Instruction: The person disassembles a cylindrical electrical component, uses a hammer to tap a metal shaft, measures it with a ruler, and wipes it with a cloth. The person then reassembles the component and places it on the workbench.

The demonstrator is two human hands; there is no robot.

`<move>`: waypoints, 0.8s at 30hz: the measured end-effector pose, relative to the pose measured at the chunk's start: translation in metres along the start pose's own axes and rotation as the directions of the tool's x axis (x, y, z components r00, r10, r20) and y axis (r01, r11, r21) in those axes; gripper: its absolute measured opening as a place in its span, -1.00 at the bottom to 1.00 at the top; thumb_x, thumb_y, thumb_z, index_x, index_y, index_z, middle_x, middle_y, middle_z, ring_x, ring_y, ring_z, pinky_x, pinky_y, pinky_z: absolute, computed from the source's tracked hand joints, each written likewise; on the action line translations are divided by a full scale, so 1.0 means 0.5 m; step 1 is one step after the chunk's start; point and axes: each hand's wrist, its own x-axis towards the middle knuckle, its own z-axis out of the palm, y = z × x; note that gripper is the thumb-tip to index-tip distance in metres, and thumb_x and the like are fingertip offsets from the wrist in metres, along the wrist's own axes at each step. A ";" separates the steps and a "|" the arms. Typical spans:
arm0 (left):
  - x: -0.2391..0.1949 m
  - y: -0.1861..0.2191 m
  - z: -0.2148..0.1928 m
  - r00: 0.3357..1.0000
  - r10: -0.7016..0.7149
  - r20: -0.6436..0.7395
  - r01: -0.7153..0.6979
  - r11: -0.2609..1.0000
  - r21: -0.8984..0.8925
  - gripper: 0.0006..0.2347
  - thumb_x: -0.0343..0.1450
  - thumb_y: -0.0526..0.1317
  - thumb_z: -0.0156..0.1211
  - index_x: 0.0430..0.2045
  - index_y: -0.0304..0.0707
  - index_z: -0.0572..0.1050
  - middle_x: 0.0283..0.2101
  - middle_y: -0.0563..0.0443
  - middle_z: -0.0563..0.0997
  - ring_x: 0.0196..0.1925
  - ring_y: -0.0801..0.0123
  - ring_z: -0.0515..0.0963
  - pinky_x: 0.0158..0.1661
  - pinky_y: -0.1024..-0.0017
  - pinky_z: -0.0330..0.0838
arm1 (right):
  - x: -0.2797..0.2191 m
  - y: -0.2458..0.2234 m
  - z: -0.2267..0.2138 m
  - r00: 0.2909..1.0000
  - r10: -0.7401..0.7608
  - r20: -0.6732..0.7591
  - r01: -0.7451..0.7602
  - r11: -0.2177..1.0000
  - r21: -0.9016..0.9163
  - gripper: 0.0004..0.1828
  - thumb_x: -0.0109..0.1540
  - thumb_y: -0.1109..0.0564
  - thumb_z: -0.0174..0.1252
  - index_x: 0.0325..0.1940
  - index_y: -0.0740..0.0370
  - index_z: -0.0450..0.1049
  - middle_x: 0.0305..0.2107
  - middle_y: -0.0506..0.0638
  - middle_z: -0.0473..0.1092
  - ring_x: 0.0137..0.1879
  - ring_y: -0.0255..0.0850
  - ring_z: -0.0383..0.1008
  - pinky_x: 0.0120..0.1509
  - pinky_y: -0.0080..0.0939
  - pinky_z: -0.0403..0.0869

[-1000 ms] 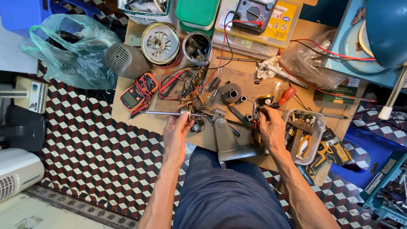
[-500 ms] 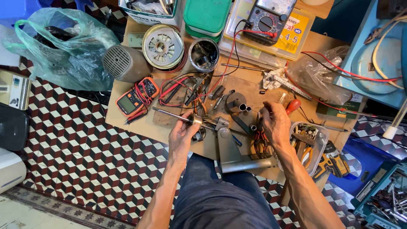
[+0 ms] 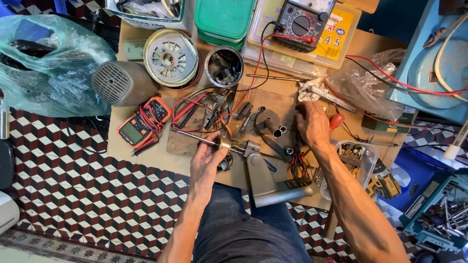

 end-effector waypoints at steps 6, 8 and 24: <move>0.000 0.031 0.018 1.000 -0.004 0.028 0.004 1.000 -0.004 -0.55 0.43 -0.19 0.23 0.24 -0.31 0.42 0.01 0.02 0.58 -0.01 0.48 0.49 0.08 0.45 0.35 | 0.014 -0.006 -0.005 0.999 0.047 0.029 -0.046 0.998 -0.033 -0.69 0.21 0.27 0.23 0.05 0.23 0.51 -0.15 0.26 0.44 -0.02 0.25 0.46 0.03 0.14 0.43; 0.007 0.038 0.034 0.996 0.036 0.086 -0.025 0.991 -0.128 -0.56 0.43 -0.22 0.21 0.22 -0.30 0.37 0.03 0.04 0.57 0.04 0.49 0.52 0.12 0.41 0.39 | 0.006 -0.017 -0.022 0.999 -0.020 -0.034 0.021 1.000 0.019 -0.72 0.25 0.27 0.23 0.05 0.25 0.51 -0.11 0.24 0.47 0.01 0.19 0.50 0.07 0.07 0.46; -0.004 0.045 0.248 0.917 0.050 0.395 -0.001 0.992 -0.123 -0.59 0.45 -0.27 0.21 0.20 -0.40 0.37 -0.03 0.02 0.51 0.00 0.42 0.56 0.15 0.33 0.50 | -0.177 -0.183 -0.239 0.926 0.348 0.147 -0.303 0.453 0.838 -0.74 0.29 0.26 0.22 0.07 0.33 0.57 -0.16 -0.04 0.56 -0.04 -0.37 0.56 0.12 -0.37 0.54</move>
